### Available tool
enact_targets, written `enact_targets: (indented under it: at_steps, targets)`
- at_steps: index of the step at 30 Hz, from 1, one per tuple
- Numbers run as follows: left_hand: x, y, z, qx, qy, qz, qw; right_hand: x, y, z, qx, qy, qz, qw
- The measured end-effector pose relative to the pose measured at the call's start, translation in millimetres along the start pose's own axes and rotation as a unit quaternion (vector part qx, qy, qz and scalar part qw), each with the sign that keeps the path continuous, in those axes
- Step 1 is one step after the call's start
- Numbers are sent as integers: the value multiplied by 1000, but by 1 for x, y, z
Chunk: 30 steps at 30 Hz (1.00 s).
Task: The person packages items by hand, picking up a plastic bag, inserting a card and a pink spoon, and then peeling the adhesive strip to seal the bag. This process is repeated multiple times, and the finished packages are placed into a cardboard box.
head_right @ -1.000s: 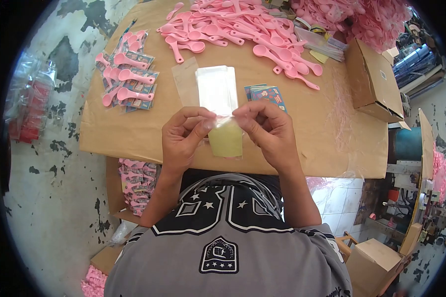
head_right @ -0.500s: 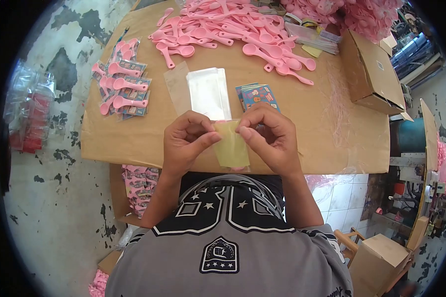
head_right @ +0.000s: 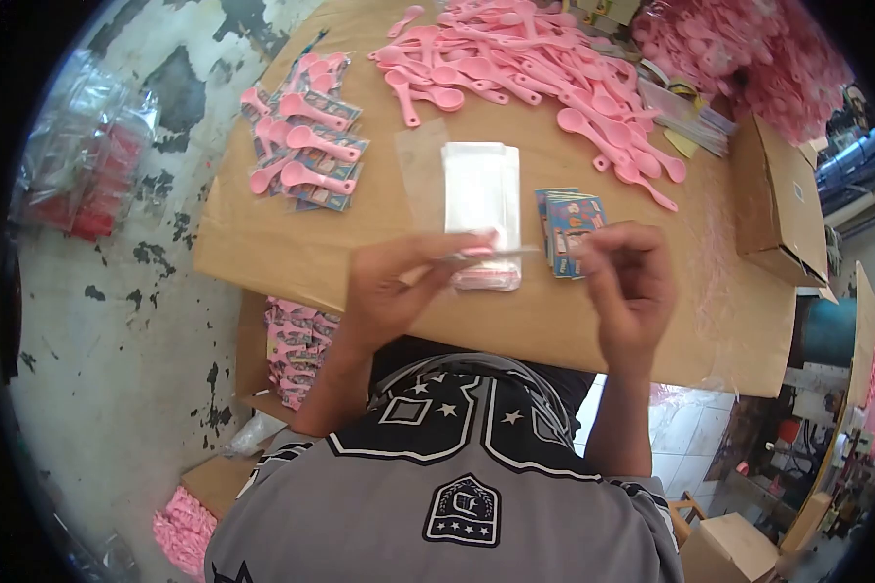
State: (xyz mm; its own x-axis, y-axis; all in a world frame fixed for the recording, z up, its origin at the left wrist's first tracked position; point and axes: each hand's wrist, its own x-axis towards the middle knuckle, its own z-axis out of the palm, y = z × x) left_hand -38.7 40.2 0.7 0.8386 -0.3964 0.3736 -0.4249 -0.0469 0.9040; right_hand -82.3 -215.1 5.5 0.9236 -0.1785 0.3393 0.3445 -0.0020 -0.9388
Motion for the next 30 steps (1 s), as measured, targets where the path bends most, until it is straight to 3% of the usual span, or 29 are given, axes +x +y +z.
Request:
enact_targets:
  at_steps: [2, 4, 6, 8, 9, 11, 13, 15, 20, 22, 23, 25, 27, 28, 29, 30]
  targets:
    - [10, -4, -32, 83, 56, 169, 981, 8, -6, -18, 4, 48, 17, 999]
    - [13, 1, -71, 172, 133, 195, 956, 13, -15, -34, -20, 62, -17, 998]
    - [11, 4, -109, 391, 169, 97, 900, 17, -29, -52, -37, 58, -54, 996]
    - [9, 7, -121, 375, 191, 35, 906, 20, -50, -75, -42, 34, -95, 994]
    - [9, 7, -122, 368, 202, 4, 908, 22, -64, -92, 26, -19, -77, 996]
    - [3, -4, -116, 235, 229, 54, 943, 29, -89, -113, 207, -173, -53, 962]
    - [-7, -14, -106, 100, 244, 65, 962, 47, -66, -160, 53, -75, 8, 996]
    - [-8, -20, -83, -36, 247, 46, 967, 46, -60, -172, -102, 16, 31, 994]
    - [-1, -27, -23, -226, 226, -90, 943, 48, -39, -68, -424, 173, 7, 889]
    - [10, -22, -2, -240, 181, -103, 948, 38, -34, -21, -517, 74, -206, 827]
    - [17, -20, 8, -240, 159, -98, 952, 22, -30, 5, -439, 43, -155, 884]
    - [25, -14, 24, -291, 115, -82, 946, -1, -20, 51, -267, -96, -231, 931]
    - [32, 1, 35, -388, 72, -59, 917, 0, -6, 58, -418, -195, -258, 849]
    - [38, 12, 38, -456, 81, -137, 876, 5, 2, 50, -453, -189, -243, 837]
    - [38, 13, 37, -466, 86, -131, 871, 9, 9, 42, -488, -183, -227, 822]
    - [39, 14, 33, -476, 95, -122, 866, 17, 17, 16, -484, -124, -191, 845]
